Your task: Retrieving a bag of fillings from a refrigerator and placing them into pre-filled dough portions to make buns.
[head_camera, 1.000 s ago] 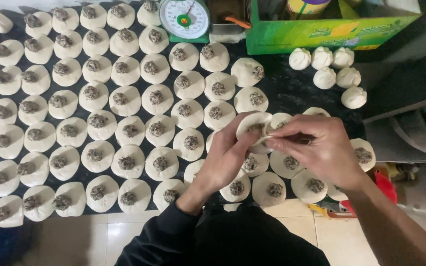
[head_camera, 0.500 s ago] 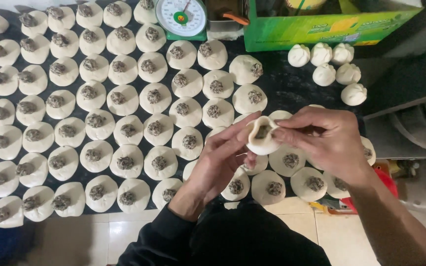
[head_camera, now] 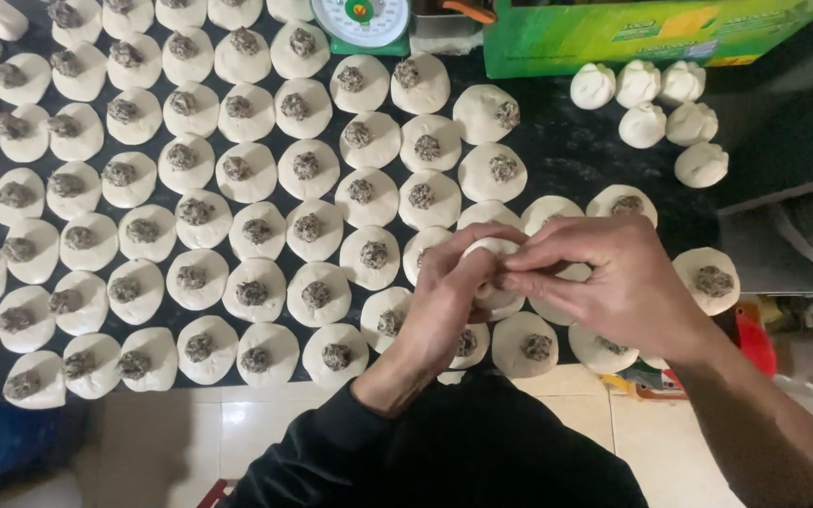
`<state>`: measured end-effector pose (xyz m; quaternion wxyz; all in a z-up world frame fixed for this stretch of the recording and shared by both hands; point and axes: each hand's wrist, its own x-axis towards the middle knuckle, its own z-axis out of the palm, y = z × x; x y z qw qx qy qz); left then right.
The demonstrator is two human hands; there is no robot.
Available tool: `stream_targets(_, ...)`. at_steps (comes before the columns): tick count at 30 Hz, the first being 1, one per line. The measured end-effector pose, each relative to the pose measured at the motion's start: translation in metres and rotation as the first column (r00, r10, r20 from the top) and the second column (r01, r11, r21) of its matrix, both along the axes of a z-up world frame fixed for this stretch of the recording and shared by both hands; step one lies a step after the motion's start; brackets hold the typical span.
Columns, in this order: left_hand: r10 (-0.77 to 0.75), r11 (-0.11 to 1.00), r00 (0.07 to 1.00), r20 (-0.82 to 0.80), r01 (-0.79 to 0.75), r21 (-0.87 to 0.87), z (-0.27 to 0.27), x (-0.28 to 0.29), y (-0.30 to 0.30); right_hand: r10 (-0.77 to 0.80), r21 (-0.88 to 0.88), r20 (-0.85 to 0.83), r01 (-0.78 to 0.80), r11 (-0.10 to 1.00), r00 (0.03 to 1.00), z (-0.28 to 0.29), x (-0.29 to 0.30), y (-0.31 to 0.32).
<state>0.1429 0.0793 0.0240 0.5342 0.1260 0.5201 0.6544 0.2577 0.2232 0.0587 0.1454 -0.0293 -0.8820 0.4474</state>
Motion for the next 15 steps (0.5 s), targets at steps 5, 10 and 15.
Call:
stream_targets(5, -0.137, 0.975, 0.987, 0.089, 0.118, 0.191, 0.017, -0.012, -0.014, 0.048, 0.027, -0.125, -0.045, 0.999, 0.991, 0.000, 0.003, 0.013)
stream_targets(10, 0.105, 0.988, 0.955, 0.278, -0.131, 0.078, 0.002, -0.002, 0.008, -0.015, 0.161, 0.027, 0.011, 0.987, 1.000, 0.013, -0.005, 0.000)
stream_targets(15, 0.194, 0.939, 0.933, 0.304, -0.266, 0.219, -0.004, 0.008, 0.011, -0.154, 0.283, -0.014, 0.151, 0.947, 0.988, 0.000, -0.007, -0.013)
